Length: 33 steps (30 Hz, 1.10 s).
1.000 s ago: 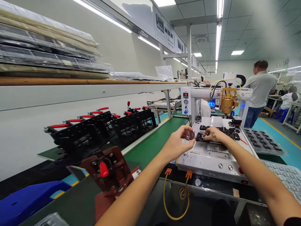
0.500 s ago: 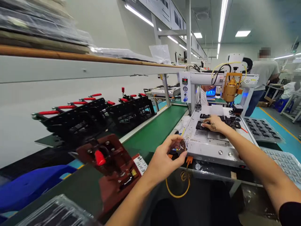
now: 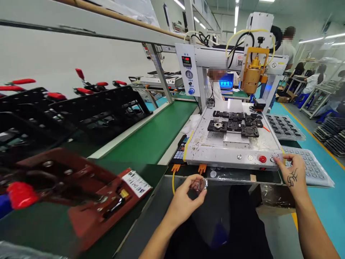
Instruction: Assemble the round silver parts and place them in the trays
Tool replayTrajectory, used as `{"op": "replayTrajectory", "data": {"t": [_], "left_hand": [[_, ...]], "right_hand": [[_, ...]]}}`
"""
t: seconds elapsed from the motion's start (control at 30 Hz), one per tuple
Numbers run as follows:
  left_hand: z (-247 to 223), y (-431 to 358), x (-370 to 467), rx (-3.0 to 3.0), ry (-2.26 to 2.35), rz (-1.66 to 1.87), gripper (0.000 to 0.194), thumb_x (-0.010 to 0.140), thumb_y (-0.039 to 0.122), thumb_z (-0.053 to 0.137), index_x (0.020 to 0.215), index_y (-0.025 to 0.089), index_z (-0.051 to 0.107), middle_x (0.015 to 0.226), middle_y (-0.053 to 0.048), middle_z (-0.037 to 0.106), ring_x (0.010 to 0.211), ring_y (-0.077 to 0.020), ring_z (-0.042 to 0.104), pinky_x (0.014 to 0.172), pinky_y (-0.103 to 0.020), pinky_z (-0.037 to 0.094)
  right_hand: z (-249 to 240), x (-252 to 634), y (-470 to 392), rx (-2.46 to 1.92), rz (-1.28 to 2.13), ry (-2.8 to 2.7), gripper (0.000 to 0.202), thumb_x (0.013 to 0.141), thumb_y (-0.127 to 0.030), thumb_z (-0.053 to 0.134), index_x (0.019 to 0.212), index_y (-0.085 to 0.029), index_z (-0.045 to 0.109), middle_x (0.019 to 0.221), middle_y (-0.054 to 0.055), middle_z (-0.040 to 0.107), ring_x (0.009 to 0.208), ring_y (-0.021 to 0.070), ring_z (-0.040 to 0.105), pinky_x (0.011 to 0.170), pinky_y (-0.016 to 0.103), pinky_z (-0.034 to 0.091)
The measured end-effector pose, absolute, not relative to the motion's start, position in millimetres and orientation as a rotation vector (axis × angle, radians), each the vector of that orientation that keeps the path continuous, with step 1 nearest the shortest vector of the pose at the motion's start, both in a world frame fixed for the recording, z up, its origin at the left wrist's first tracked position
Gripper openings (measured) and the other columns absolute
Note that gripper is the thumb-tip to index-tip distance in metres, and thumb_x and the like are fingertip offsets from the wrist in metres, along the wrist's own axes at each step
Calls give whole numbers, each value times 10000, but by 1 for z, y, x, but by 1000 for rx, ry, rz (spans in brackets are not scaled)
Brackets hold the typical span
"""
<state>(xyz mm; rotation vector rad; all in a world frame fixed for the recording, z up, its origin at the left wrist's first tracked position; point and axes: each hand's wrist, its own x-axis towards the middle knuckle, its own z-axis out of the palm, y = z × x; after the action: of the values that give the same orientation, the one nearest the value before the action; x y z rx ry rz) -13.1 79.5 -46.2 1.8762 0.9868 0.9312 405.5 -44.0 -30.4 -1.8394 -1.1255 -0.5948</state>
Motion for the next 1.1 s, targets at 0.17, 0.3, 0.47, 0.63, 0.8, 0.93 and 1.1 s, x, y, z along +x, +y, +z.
{"op": "replayTrajectory", "data": {"t": [0.17,0.3,0.47,0.63,0.8,0.93,1.1], "left_hand": [[-61,70,-7,1837,918,845,308,851,245,685,1155,201,678,1070,-66,756,895,-195,695,860,-331,581],[-64,69,0,1840,878,811,379,832,208,697,1208,202,648,1276,-110,720,851,-171,649,831,-332,576],[-70,74,4,1874,847,723,282,800,168,711,1067,213,635,1568,-138,562,752,-119,599,773,-327,564],[-84,88,5,1797,802,600,296,765,178,741,1044,208,647,1521,-125,625,726,-106,582,720,-293,544],[-92,105,9,1747,762,531,291,751,210,766,1011,184,639,1423,-140,695,649,-79,562,630,-256,506],[-90,109,4,1731,728,485,295,753,213,762,1024,179,649,1437,-156,694,659,-81,561,632,-241,511],[-92,104,3,1696,719,506,272,760,184,730,1020,183,650,1571,-177,596,662,-74,566,639,-239,508]], "right_hand": [[-46,314,-26,-1518,-255,-1593,96,1050,-296,630,1025,-240,703,937,85,729,876,263,677,825,429,551],[-75,242,12,-1299,161,-2038,332,1073,-122,502,1313,-264,683,1205,101,772,1090,270,712,940,447,606],[-107,223,45,-1362,144,-2012,381,1068,-83,444,1350,-212,665,1170,133,762,1091,304,693,971,506,611],[-119,225,45,-1429,90,-1988,290,1089,-167,495,1300,-218,687,1123,129,722,1041,300,671,949,485,604],[-129,218,53,-1456,12,-2017,262,1106,-267,504,1156,-178,746,1025,147,689,951,299,619,828,441,573],[-142,216,50,-1371,13,-2050,331,1121,-240,439,1078,-189,763,985,140,720,895,269,616,802,408,527],[-148,217,18,-1290,121,-2015,257,1095,-262,527,1005,-234,766,951,102,762,833,240,660,748,379,509]]}}
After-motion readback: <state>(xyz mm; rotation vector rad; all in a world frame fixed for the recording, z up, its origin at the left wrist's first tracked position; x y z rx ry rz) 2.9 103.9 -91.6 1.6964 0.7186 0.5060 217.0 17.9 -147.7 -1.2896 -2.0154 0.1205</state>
